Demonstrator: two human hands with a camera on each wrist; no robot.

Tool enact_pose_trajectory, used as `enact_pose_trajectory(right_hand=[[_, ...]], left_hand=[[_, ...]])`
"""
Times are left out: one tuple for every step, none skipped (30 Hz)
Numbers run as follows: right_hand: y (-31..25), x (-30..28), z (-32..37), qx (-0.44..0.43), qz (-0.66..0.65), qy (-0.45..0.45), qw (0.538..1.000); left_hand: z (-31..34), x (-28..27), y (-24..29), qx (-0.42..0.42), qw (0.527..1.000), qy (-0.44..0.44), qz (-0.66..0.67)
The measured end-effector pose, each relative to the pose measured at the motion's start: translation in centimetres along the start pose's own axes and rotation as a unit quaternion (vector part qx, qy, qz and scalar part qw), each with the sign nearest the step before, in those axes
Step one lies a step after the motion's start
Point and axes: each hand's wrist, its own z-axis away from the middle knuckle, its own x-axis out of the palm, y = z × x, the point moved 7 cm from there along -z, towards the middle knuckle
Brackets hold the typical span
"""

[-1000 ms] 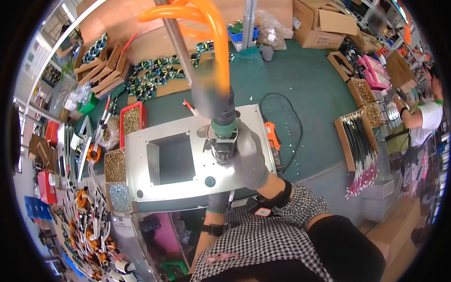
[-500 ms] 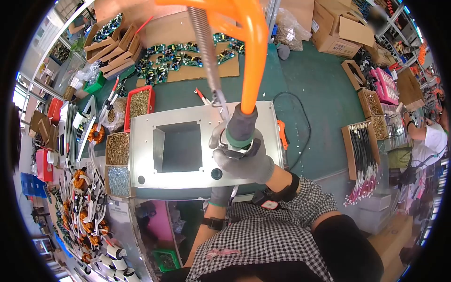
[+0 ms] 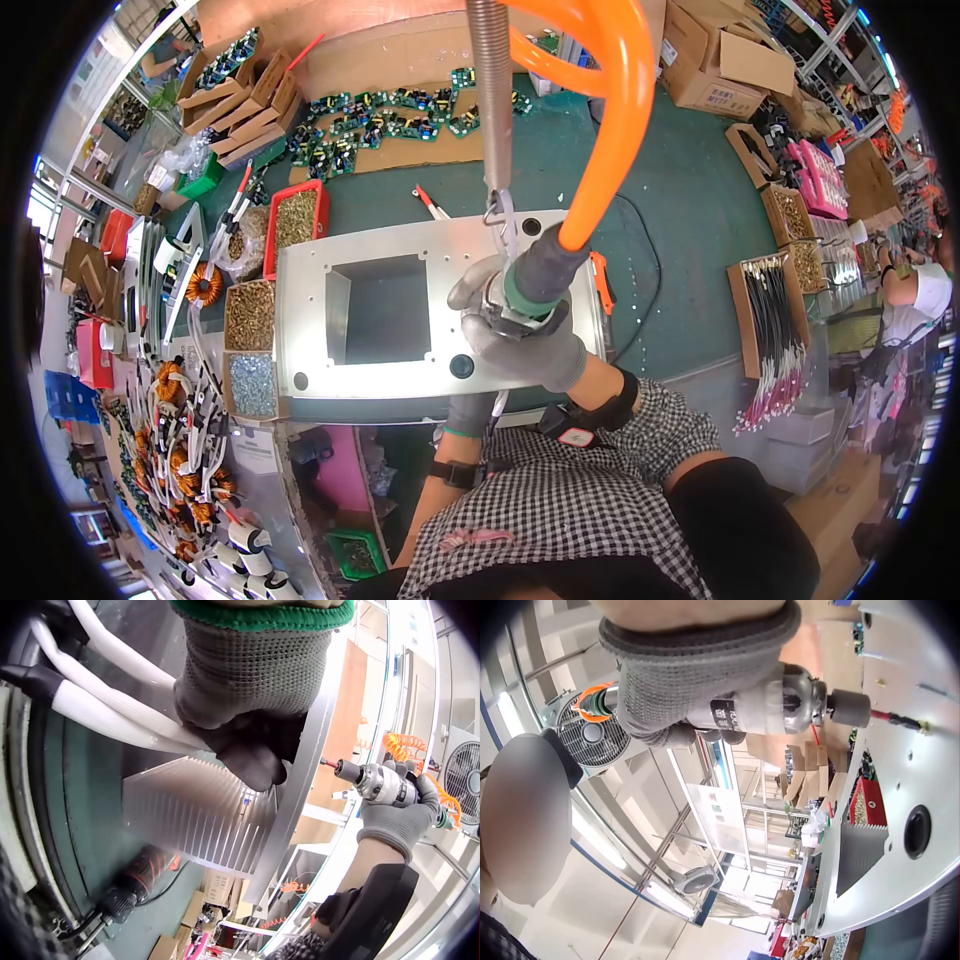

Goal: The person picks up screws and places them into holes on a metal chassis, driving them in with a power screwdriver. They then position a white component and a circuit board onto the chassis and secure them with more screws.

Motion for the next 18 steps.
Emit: enact_pose_trajectory(right_hand=[[-0.12,0.1,0.07,-0.016,0.003,-0.002,1.0],[-0.18,0.28,0.18,-0.032,0.007,-0.004,0.999],[-0.25,0.4,0.24,-0.049,0.01,-0.006,0.999],[-0.2,0.45,0.19,-0.054,0.008,-0.016,0.998],[-0.25,0.43,0.13,-0.05,0.011,-0.015,0.999],[-0.38,0.42,0.08,-0.045,0.014,-0.014,0.999],[-0.43,0.4,0.06,-0.041,0.017,-0.012,0.999],[-0.39,0.37,0.0,-0.039,0.007,-0.015,0.999],[-0.3,0.32,-0.02,-0.037,-0.002,-0.017,0.999],[-0.22,0.3,0.04,-0.035,-0.011,-0.019,0.999],[-0.21,0.26,0.08,-0.035,-0.01,-0.019,0.999],[-0.22,0.26,0.08,-0.035,-0.008,-0.021,0.999],[-0.23,0.25,0.08,-0.035,-0.007,-0.022,0.999],[-0.3,0.29,0.08,-0.042,-0.006,-0.024,0.999],[-0.36,0.33,0.07,-0.048,-0.005,-0.025,0.999],[-0.43,0.38,0.07,-0.054,-0.003,-0.026,0.998],[-0.47,0.45,0.07,-0.049,-0.007,-0.026,0.998],[-0.61,0.55,0.04,-0.044,-0.01,-0.025,0.999]], left_hand=[[0.05,0.07,0.03,0.0,1.0,-0.001,-0.001],[0.14,0.17,0.07,-0.002,1.0,-0.002,0.002],[0.17,0.14,0.02,-0.002,1.0,-0.001,0.002],[0.17,0.2,0.02,-0.003,1.0,-0.002,0.003],[0.19,0.15,0.06,-0.003,1.0,-0.002,0.003],[0.2,0.2,0.06,-0.004,1.0,-0.002,0.003],[0.19,0.19,0.04,-0.005,1.0,-0.002,0.004],[0.18,0.2,0.01,-0.005,1.0,-0.002,0.004],[0.19,0.19,0.01,-0.005,1.0,-0.002,0.005],[0.23,0.21,-0.03,-0.007,1.0,-0.002,0.005],[0.16,0.19,-0.04,-0.006,1.0,-0.002,0.005],[0.16,0.2,-0.06,-0.007,1.0,-0.002,0.005],[0.18,0.19,-0.09,-0.008,1.0,-0.002,0.005],[0.15,0.16,-0.16,-0.008,1.0,-0.002,0.005],[0.16,0.17,-0.14,-0.009,1.0,-0.001,0.006],[0.17,0.19,-0.19,-0.009,1.0,-0.002,0.006],[0.18,0.14,-0.24,-0.01,1.0,-0.001,0.007],[0.22,0.15,-0.27,-0.011,1.0,-0.001,0.008]])
